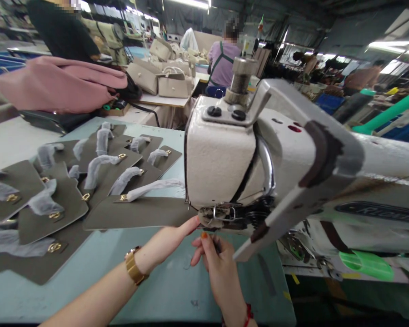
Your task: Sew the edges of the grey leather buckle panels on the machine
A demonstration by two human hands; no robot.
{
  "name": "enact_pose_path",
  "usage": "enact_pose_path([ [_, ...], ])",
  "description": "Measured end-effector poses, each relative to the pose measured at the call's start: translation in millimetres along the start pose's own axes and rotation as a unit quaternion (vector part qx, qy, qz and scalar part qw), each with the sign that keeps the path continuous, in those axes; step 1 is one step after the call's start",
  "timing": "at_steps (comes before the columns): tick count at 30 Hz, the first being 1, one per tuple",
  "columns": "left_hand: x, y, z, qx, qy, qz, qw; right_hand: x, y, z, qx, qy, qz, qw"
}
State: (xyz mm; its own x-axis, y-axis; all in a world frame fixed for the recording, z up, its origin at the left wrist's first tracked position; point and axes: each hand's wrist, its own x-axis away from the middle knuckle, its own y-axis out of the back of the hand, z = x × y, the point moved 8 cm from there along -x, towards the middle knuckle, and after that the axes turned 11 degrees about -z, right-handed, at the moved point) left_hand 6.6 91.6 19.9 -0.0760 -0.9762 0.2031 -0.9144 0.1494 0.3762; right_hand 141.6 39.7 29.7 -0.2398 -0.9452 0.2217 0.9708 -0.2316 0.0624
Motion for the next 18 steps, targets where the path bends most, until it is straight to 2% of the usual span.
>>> enact_pose_path([
  [3, -3, -5.9, 11, 0.006, 0.051, 0.024, 0.998, 15, 2, -18, 0.04, -0.013, 0.037, 0.998],
  [8, -5, 1.1, 19, -0.033, 0.115, -0.023, 0.993, 31, 4, -51, 0.088, -0.023, 0.065, 0.994],
  [14, -5, 5.9, -3, -0.075, 0.066, -0.034, 0.994, 33, 3, -69, 0.112, -0.042, 0.071, 0.99],
  [18, -6, 3.8, -18, -0.113, -0.013, -0.018, 0.993, 33, 2, -70, 0.105, -0.048, 0.072, 0.991],
])
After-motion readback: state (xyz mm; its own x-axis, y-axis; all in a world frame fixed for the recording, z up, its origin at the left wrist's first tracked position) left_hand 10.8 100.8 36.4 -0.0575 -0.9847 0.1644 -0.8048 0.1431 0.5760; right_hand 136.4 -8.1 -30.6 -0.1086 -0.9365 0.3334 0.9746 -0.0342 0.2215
